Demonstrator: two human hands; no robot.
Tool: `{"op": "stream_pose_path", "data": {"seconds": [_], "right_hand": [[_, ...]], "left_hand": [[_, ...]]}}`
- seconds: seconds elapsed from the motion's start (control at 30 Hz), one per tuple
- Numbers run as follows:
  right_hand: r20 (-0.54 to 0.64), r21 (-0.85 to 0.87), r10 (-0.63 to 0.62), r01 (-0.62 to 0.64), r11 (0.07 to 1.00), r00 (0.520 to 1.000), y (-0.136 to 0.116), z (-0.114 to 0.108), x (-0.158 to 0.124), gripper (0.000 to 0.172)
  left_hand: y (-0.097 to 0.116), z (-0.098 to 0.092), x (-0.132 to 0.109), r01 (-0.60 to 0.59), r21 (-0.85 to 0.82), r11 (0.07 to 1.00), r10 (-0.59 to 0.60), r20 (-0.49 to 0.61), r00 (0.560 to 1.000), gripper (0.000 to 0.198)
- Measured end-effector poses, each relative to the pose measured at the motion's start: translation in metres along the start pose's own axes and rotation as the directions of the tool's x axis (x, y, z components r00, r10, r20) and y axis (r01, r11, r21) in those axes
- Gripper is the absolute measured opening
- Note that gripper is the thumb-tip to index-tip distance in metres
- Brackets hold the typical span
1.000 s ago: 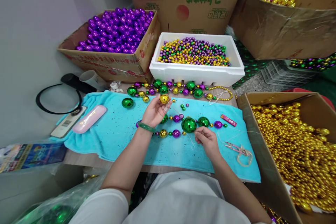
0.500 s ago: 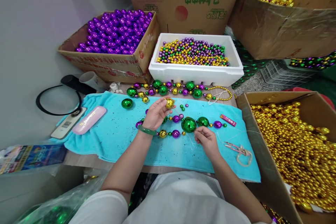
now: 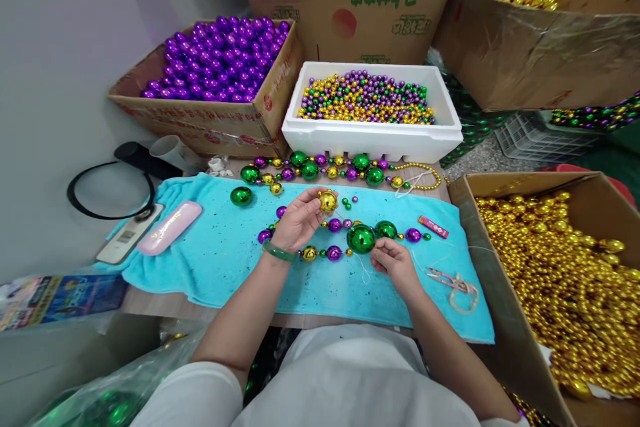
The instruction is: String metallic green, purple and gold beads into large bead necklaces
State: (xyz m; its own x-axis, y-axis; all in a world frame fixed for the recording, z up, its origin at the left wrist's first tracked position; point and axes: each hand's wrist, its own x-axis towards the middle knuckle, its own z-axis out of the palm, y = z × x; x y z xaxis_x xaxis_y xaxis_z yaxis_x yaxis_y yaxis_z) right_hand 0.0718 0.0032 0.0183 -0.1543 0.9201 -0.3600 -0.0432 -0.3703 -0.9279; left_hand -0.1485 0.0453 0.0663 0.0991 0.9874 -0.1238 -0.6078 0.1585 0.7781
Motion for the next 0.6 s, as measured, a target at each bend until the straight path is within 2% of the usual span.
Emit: {"op": "stream_pose_path", "data": {"seconds": [0.1,0.2,0.33,0.43,0.53,0.6], "right_hand": [[-0.023,0.016,0.018,-0.018,1.000,1.000,0.001,0.002,-0.001,0.025],[-0.034,0.032,0.002,-0.001,0.999,0.999,0.003,0.003,-0.001,0.026],[0.050,0.088,-0.025,0.020,0.996,0.998,0.007,0.000,0.001,0.037],[0.125,-0.086,-0.030,0.041,0.995,0.992,0.009,-0.007,0.002,0.037],[0.027,-0.344,-0.167,0.166,0.924,0.986,0.003,-0.013,0.002,0.031],[-0.011,-0.345,-0.287,0.266,0.900,0.958,-0.007,-0.013,0.002,0.030]], "left_hand": [[-0.005,0.001,-0.001,-0.060,0.124,0.990,0.060,0.009,0.998,0.028],[-0.011,0.001,-0.002,-0.060,0.295,0.954,0.056,0.020,0.998,0.027],[-0.017,0.002,0.000,-0.071,0.421,0.904,0.084,-0.014,0.996,0.023],[-0.017,0.009,0.001,-0.154,0.549,0.822,0.176,0.013,0.984,0.023],[-0.014,0.024,0.001,-0.214,0.620,0.755,0.206,0.086,0.975,0.021],[-0.013,0.037,0.001,-0.221,0.621,0.752,0.185,0.123,0.975,0.020]]}}
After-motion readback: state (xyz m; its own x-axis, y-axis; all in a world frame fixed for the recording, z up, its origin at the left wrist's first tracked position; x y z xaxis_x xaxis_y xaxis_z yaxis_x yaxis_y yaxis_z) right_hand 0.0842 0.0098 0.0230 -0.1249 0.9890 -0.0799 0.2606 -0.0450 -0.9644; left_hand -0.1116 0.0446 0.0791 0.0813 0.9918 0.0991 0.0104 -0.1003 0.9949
